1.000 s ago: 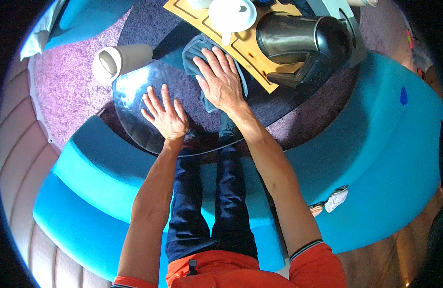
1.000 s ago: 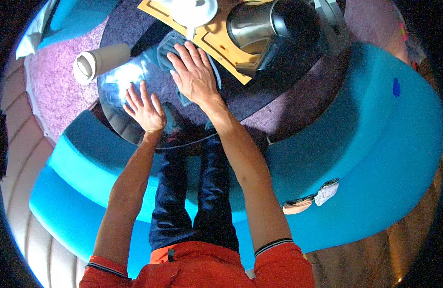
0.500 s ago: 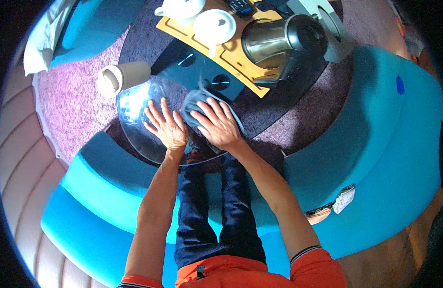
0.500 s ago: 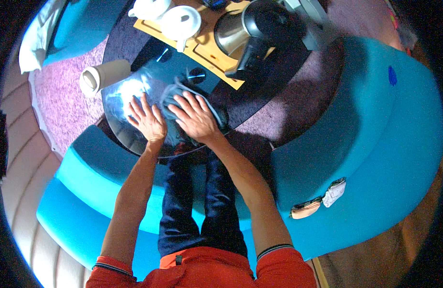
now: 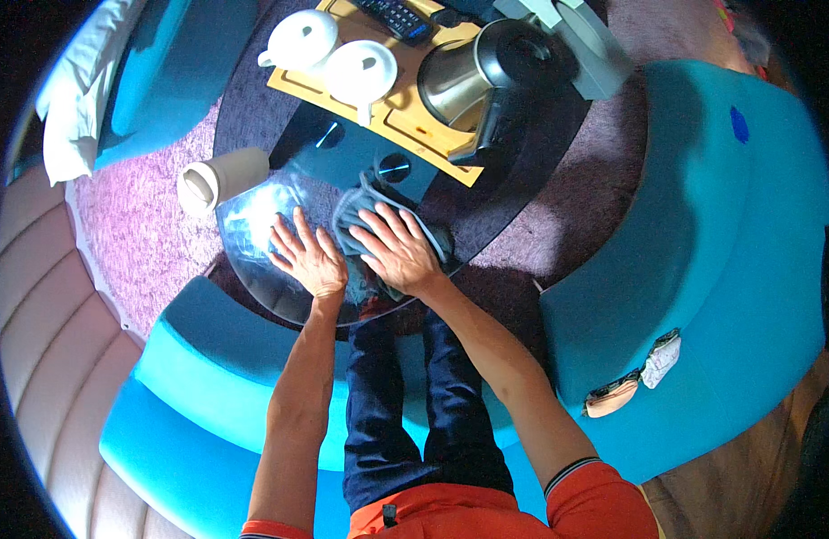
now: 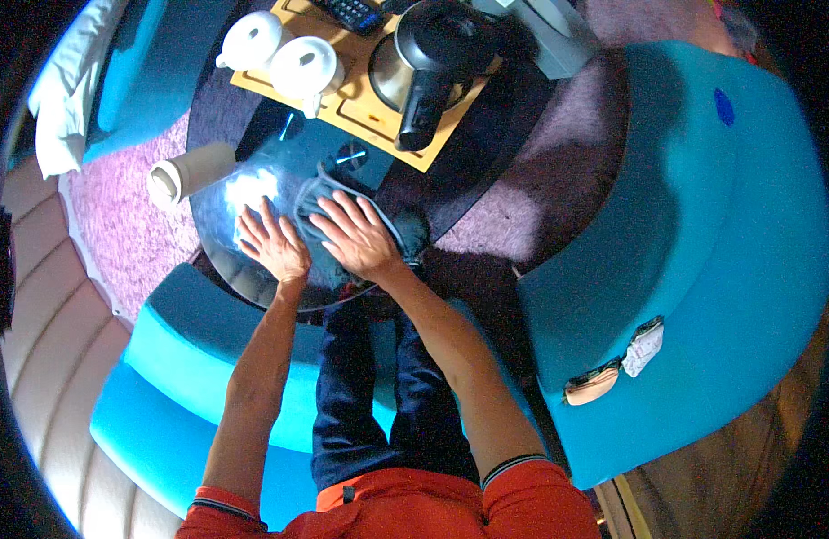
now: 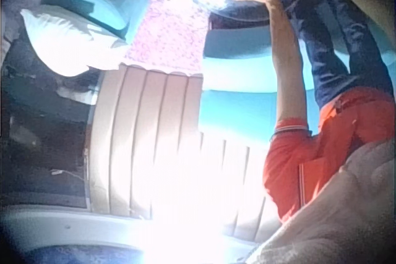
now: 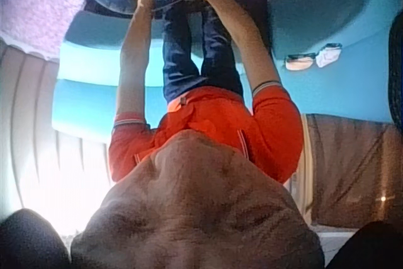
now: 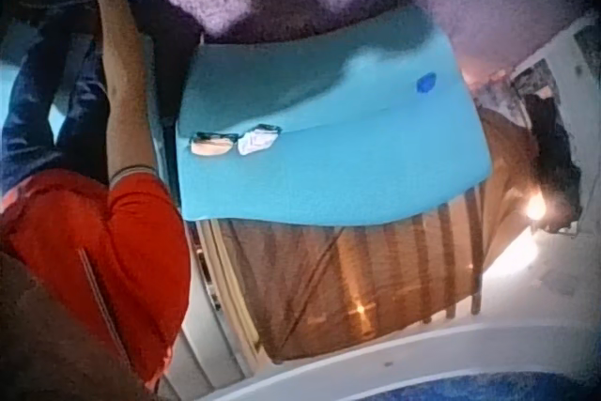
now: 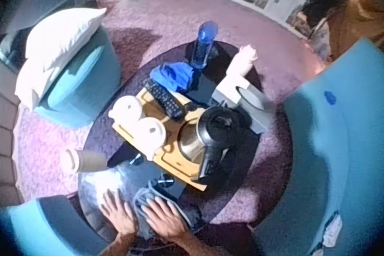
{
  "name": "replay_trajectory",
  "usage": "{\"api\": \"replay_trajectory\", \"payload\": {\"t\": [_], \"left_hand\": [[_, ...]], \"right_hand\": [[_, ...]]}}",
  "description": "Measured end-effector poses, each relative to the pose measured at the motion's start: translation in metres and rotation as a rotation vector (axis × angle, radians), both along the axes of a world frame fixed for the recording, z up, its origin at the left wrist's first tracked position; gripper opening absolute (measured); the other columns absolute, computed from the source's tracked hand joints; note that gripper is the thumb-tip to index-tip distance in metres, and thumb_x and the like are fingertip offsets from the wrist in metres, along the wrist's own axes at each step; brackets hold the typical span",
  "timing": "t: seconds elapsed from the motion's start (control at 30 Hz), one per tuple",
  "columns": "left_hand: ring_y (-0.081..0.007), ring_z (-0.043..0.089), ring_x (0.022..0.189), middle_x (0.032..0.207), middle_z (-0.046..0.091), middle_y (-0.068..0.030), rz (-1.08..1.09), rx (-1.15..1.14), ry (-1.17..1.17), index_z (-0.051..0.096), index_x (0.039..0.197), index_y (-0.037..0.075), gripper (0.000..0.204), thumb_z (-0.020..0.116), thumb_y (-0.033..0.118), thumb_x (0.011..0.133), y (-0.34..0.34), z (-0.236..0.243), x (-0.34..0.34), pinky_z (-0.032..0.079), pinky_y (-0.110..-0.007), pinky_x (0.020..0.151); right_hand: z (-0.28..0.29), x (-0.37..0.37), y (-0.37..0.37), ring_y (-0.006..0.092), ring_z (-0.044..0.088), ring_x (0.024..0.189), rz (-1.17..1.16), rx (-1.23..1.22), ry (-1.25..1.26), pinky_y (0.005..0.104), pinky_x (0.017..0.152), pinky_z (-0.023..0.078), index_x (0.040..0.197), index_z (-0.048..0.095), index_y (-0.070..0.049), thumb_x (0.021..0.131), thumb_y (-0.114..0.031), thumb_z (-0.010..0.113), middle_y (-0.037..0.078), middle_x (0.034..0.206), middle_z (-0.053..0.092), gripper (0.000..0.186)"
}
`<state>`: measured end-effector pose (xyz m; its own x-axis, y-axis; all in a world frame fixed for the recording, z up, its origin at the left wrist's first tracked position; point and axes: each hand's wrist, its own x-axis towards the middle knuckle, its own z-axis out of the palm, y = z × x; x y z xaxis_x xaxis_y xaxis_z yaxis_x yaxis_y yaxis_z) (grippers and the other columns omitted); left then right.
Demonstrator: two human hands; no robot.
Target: The person wipes a round glass table with a cloth, moving items like a mug and tray aside to reach the surface. Then the person wipes a large wall mural with the same cloth, smoothing the surface in broad strokes.
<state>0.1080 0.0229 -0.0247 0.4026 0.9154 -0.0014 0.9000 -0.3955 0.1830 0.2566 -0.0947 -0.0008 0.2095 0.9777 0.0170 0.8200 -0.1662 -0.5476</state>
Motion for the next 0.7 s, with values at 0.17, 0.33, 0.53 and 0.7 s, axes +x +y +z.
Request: {"api": "replay_trajectory", "payload": {"t": [0.17,0.33,0.53,0.7], "left_hand": [[-0.0463,0.022,0.155,0.169,0.025,-0.0250,-0.036,0.013,0.034,0.040,0.161,0.014,0.062,0.054,0.038,0.105,0.002,0.013,0.006,0.014,-0.068,0.119],[-0.0436,0.024,0.156,0.169,0.029,-0.0203,-0.236,-0.102,-0.073,0.042,0.161,0.021,0.061,0.058,0.027,0.103,0.019,0.029,0.044,0.018,-0.069,0.120],[-0.0450,0.019,0.158,0.172,0.024,-0.0192,-0.180,-0.026,-0.083,0.047,0.159,0.024,0.052,0.048,0.036,0.108,0.014,0.005,0.068,0.008,-0.068,0.122],[-0.0451,0.017,0.158,0.172,0.022,-0.0188,-0.189,-0.033,-0.082,0.045,0.160,0.024,0.055,0.049,0.041,0.107,0.011,0.004,0.067,0.007,-0.069,0.122]], "right_hand": [[0.005,0.020,0.006,0.0306,0.034,0.153,-0.100,-0.072,-0.030,0.0521,0.124,0.024,0.151,0.054,-0.021,0.094,-0.046,0.069,0.008,0.163,0.043,0.064],[0.003,0.036,0.037,0.0323,0.033,0.153,-0.190,-0.018,-0.054,0.0527,0.124,0.024,0.150,0.054,-0.019,0.095,-0.043,0.068,0.009,0.162,0.043,0.062],[0.005,0.019,0.000,0.0331,0.036,0.152,-0.296,0.018,0.001,0.0541,0.121,0.030,0.147,0.057,-0.016,0.094,-0.038,0.069,0.010,0.161,0.045,0.059],[-0.002,-0.012,-0.038,0.0377,0.036,0.149,-0.367,-0.064,-0.015,0.0592,0.118,0.028,0.153,0.048,-0.020,0.103,-0.044,0.057,0.011,0.161,0.042,0.056]]}}
